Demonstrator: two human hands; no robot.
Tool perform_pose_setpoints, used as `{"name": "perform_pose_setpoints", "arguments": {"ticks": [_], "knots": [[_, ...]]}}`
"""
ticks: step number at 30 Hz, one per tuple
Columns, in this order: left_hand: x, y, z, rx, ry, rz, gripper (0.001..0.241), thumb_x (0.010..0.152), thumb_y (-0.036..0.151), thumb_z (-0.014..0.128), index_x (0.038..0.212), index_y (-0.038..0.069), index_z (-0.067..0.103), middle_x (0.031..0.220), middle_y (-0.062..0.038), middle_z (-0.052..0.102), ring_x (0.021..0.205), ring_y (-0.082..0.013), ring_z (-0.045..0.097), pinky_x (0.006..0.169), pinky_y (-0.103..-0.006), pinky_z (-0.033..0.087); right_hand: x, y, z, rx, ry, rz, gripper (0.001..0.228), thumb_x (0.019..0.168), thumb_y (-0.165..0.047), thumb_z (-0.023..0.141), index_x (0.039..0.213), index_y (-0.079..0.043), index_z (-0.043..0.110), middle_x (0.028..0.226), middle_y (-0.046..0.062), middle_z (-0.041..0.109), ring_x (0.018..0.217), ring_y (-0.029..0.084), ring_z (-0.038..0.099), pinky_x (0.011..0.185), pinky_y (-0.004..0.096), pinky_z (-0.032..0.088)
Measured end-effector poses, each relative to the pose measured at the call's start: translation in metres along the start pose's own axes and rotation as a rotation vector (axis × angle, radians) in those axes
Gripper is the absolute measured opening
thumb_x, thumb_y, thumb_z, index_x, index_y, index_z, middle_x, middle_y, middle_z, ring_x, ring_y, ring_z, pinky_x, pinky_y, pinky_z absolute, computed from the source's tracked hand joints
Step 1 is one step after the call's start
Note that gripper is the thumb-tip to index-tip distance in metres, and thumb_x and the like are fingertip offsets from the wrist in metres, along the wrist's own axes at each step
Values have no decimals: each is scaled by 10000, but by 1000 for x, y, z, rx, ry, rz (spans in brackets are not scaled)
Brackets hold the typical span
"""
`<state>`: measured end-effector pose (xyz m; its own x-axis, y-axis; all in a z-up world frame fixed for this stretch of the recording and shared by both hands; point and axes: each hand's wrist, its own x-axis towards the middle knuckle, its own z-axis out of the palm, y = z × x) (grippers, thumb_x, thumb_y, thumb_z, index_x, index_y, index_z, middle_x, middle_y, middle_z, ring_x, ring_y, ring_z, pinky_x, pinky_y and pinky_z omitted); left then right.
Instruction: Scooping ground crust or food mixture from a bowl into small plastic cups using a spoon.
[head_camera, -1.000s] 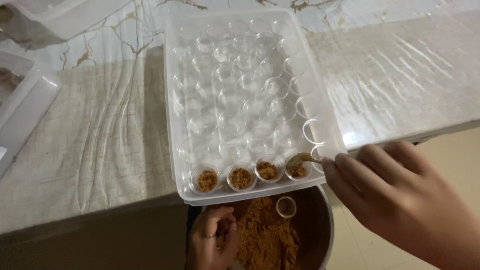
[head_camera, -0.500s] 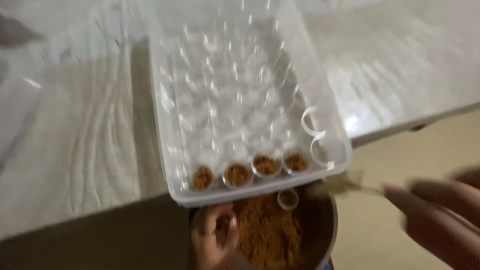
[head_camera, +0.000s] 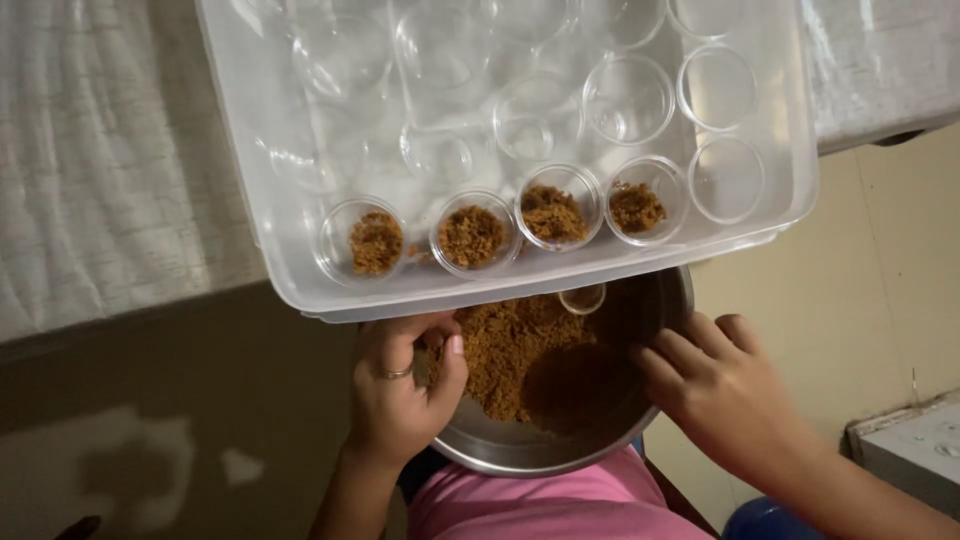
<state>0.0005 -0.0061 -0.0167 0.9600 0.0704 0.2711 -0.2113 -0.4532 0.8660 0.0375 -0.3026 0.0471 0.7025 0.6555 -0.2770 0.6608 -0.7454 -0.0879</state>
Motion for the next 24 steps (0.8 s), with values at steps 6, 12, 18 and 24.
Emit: {"name": "perform_pose_setpoints", "arguments": {"ticks": [6, 12, 18, 24], "knots": [[2, 0, -1, -9, 7, 27, 334, 900, 19, 727, 1209, 60, 604, 965, -54, 691, 827, -180, 663, 783, -322, 546, 3, -3, 10, 45, 105, -41, 265, 678, -192, 688, 911, -68, 704, 859, 51, 624, 868, 260, 569, 773, 426, 432], [4, 0, -3, -33, -5, 50, 382, 906, 3, 716, 1266, 41, 592, 988, -68, 680, 857, -178, 673, 775, -311, 573, 14, -11, 10, 178, -108, -9, 199, 683, -195, 706, 875, -145, 713, 856, 32, 617, 947, 267, 560, 817, 453, 401], [4, 0, -5, 8, 11, 84, 400, 891, -3, 728, 1264, 59, 594, 988, -56, 696, 858, -189, 674, 805, -341, 547, 17, -22, 25, 182, -213, -10, 193, 716, -184, 676, 904, -166, 720, 906, 17, 647, 1018, 290, 545, 833, 461, 388], [2, -1, -7, -53, 16, 71, 415, 902, -10, 725, 1289, 60, 593, 1000, -49, 694, 848, -181, 669, 805, -332, 555, 36, -33, 28, 152, -215, -28, 281, 760, -149, 640, 1030, -150, 715, 996, 25, 675, 1072, 319, 532, 837, 502, 381]]}}
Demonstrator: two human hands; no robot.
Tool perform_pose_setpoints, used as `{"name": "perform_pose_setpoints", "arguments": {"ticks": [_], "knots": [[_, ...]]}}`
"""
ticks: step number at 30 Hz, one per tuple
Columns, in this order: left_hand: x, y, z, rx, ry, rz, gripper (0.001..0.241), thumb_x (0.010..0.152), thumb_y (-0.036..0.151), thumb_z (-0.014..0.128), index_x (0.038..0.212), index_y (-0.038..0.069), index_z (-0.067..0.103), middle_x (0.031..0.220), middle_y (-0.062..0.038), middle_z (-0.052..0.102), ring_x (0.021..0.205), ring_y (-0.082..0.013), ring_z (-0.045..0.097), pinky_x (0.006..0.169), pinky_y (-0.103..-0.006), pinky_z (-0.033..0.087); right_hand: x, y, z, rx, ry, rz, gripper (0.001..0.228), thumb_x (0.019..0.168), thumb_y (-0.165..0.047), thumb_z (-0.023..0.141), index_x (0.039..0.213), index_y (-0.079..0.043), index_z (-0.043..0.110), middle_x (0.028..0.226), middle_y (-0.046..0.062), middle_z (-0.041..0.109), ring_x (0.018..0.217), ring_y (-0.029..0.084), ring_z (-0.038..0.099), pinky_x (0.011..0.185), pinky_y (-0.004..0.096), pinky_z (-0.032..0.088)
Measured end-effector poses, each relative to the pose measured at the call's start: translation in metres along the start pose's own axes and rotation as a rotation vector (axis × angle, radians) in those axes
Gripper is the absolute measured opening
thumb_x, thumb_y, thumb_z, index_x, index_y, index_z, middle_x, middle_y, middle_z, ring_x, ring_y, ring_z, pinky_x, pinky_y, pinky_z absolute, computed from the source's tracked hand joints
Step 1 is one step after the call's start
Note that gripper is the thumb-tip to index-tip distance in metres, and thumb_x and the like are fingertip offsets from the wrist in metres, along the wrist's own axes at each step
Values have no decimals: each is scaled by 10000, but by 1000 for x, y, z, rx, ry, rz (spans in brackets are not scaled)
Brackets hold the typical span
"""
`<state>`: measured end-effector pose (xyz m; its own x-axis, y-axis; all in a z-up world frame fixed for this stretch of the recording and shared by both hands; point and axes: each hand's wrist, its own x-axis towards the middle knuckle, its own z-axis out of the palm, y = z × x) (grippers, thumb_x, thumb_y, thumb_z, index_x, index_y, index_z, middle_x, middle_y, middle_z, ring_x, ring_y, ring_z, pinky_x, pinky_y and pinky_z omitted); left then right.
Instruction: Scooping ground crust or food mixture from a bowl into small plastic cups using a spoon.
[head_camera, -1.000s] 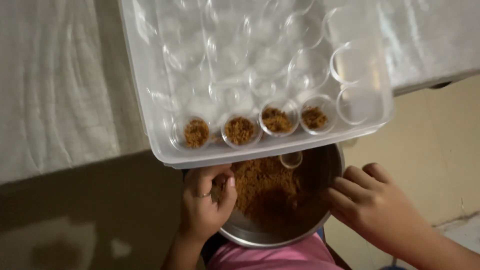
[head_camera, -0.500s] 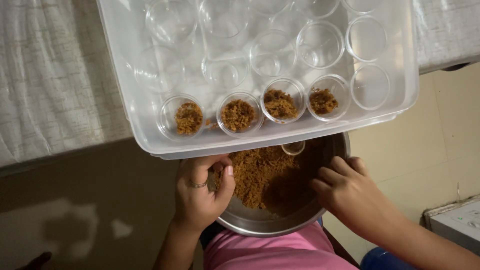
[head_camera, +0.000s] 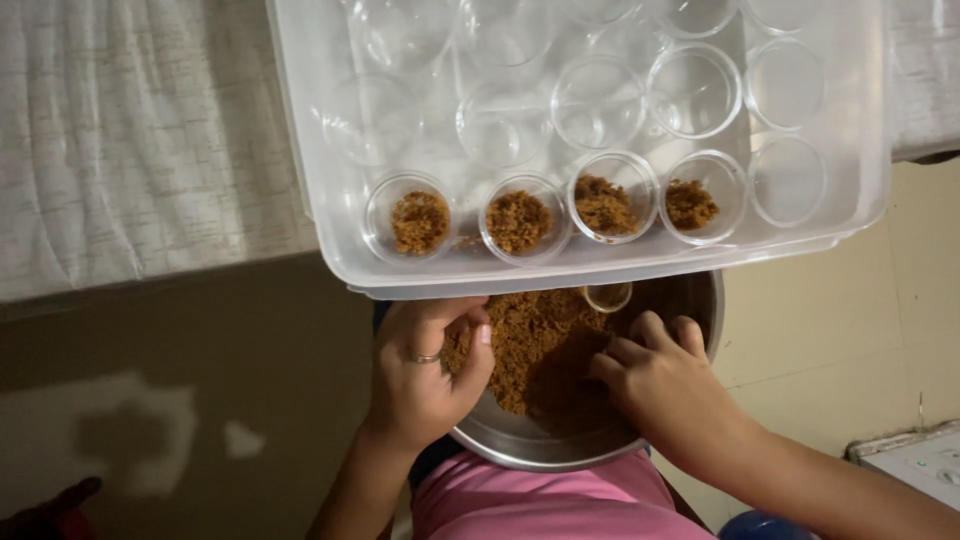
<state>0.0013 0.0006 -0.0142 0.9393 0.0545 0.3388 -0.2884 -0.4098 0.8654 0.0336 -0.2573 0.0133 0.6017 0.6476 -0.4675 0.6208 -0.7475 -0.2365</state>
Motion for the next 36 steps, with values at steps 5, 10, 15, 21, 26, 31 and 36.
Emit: {"name": "perform_pose_setpoints", "arguments": {"ticks": [5, 10, 15, 21, 26, 31, 36], "knots": [[1, 1, -2, 67, -1, 35, 423, 881, -4, 738, 1274, 55, 595, 1083, -78, 702, 863, -202, 672, 814, -358, 553, 0, 0, -6, 89, -43, 43, 303, 745, -169, 701, 1047, -185, 724, 1001, 0, 679, 1070, 291, 529, 860, 493, 368], [2, 2, -1, 7, 8, 25, 376, 904, -12, 719, 1255, 49, 597, 1100, -80, 707, 884, -197, 705, 819, -340, 573, -6, 6, -24, 269, -101, 41, 275, 763, -200, 742, 1038, -204, 742, 993, -31, 700, 1030, 229, 545, 850, 440, 372], [4, 6, -3, 36, 21, 59, 366, 889, -10, 718, 1232, 38, 597, 1084, -94, 702, 878, -216, 697, 833, -365, 561, -39, 39, -24, 364, 53, -101, 251, 765, -214, 780, 1015, -240, 786, 1026, -92, 747, 1098, 182, 566, 915, 406, 390], [6, 12, -1, -12, 13, 5, 347, 875, 1, 709, 1207, 31, 609, 978, -86, 690, 832, -226, 687, 769, -352, 570, -80, 57, -93, 280, 170, -57, 159, 808, -254, 805, 964, -283, 806, 926, -153, 764, 994, 108, 590, 964, 382, 427], [6, 14, 1, 43, 36, -16, 347, 838, 7, 729, 1167, 49, 623, 891, -73, 684, 800, -233, 671, 730, -352, 552, -108, 88, -134, -27, 461, 83, 201, 683, -257, 786, 870, -333, 784, 821, -188, 693, 936, 75, 625, 887, 399, 399], [7, 15, 2, 65, 41, -8, 365, 813, 6, 725, 1161, 57, 626, 870, -63, 690, 783, -227, 669, 736, -360, 545, -89, 116, -191, -127, 399, 198, 134, 762, -253, 797, 885, -306, 808, 781, -134, 755, 829, 91, 633, 794, 344, 505], [6, 16, 2, 36, 26, -59, 365, 804, 6, 728, 1153, 54, 631, 855, -66, 691, 767, -224, 674, 727, -358, 551, -66, 109, -216, -335, 383, 332, 136, 795, -203, 770, 926, -234, 787, 813, -78, 786, 824, 105, 681, 882, 359, 518]]}}
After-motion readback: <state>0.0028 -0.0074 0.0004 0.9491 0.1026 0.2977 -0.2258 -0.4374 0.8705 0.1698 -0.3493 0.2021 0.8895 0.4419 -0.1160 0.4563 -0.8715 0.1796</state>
